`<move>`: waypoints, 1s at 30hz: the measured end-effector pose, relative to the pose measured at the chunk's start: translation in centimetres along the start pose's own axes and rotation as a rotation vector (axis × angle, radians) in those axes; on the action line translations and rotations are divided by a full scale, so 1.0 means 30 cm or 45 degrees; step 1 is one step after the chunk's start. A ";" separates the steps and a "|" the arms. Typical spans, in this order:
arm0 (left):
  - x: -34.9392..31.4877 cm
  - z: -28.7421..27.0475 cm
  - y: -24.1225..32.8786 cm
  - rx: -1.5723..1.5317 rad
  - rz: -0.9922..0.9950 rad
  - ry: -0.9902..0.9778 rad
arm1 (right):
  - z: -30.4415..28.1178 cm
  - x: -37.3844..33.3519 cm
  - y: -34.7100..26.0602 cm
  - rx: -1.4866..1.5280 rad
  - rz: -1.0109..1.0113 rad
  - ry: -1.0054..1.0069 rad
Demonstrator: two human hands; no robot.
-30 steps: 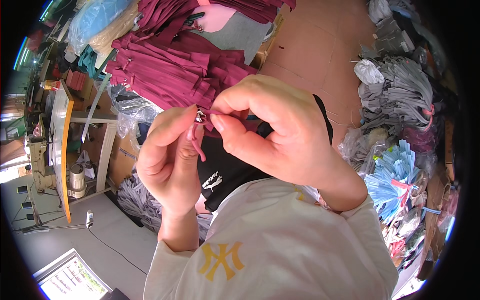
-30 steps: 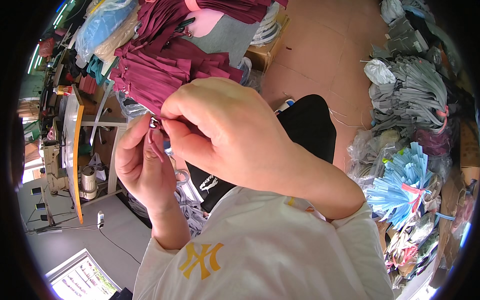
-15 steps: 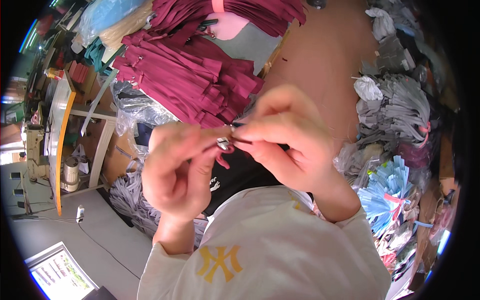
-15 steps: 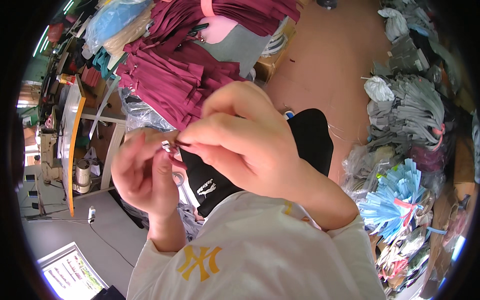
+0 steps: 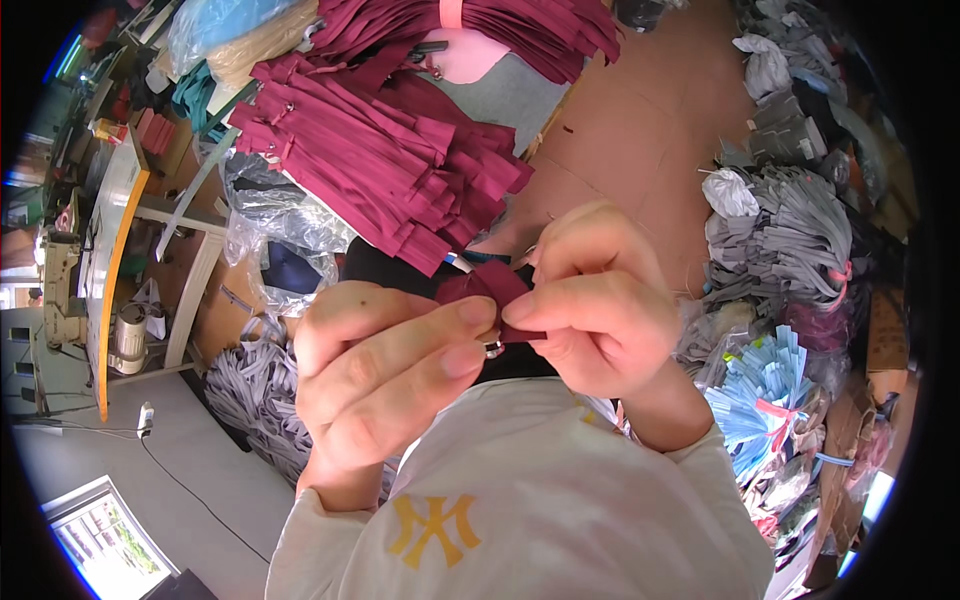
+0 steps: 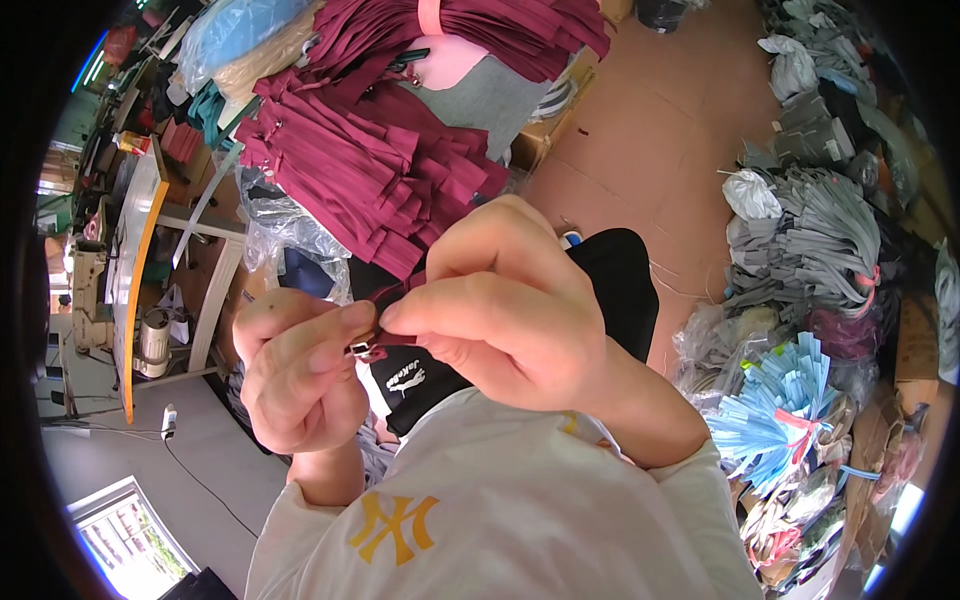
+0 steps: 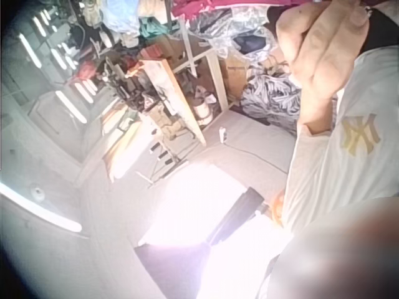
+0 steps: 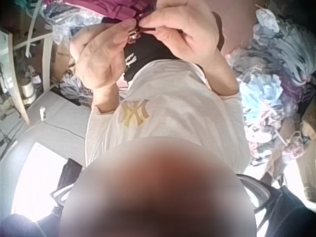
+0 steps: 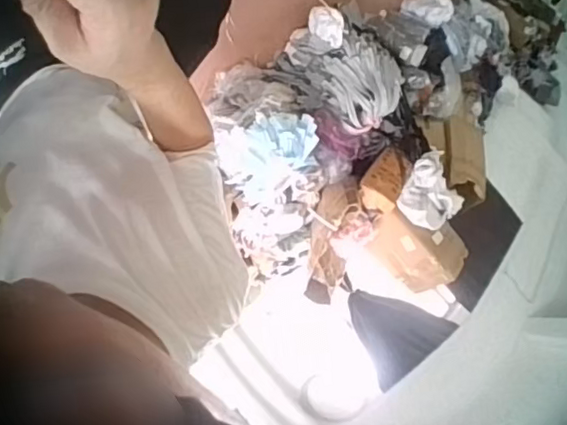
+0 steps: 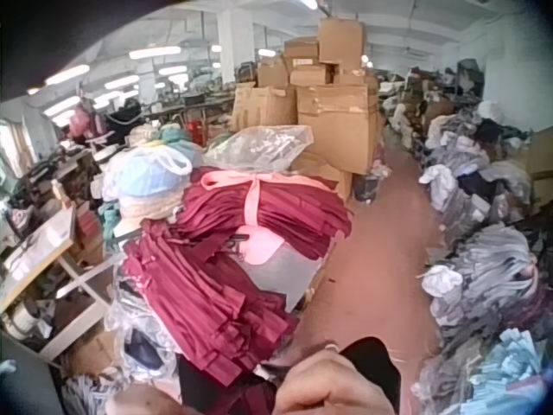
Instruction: Installing metal sliders onto zipper tapes.
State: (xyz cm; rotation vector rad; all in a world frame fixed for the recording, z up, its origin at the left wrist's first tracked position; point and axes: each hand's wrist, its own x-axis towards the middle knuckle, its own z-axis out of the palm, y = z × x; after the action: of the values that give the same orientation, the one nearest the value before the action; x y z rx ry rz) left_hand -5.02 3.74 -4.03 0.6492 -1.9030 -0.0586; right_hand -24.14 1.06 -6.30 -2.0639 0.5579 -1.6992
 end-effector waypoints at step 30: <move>-0.028 0.030 -0.011 -0.056 -0.005 0.059 | 0.023 -0.036 0.012 0.106 0.007 0.100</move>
State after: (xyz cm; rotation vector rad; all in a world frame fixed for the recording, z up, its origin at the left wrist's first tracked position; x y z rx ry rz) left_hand -5.42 3.61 -5.22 0.6197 -1.8512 -0.0870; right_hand -23.67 1.40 -7.51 -1.9438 0.5079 -1.7760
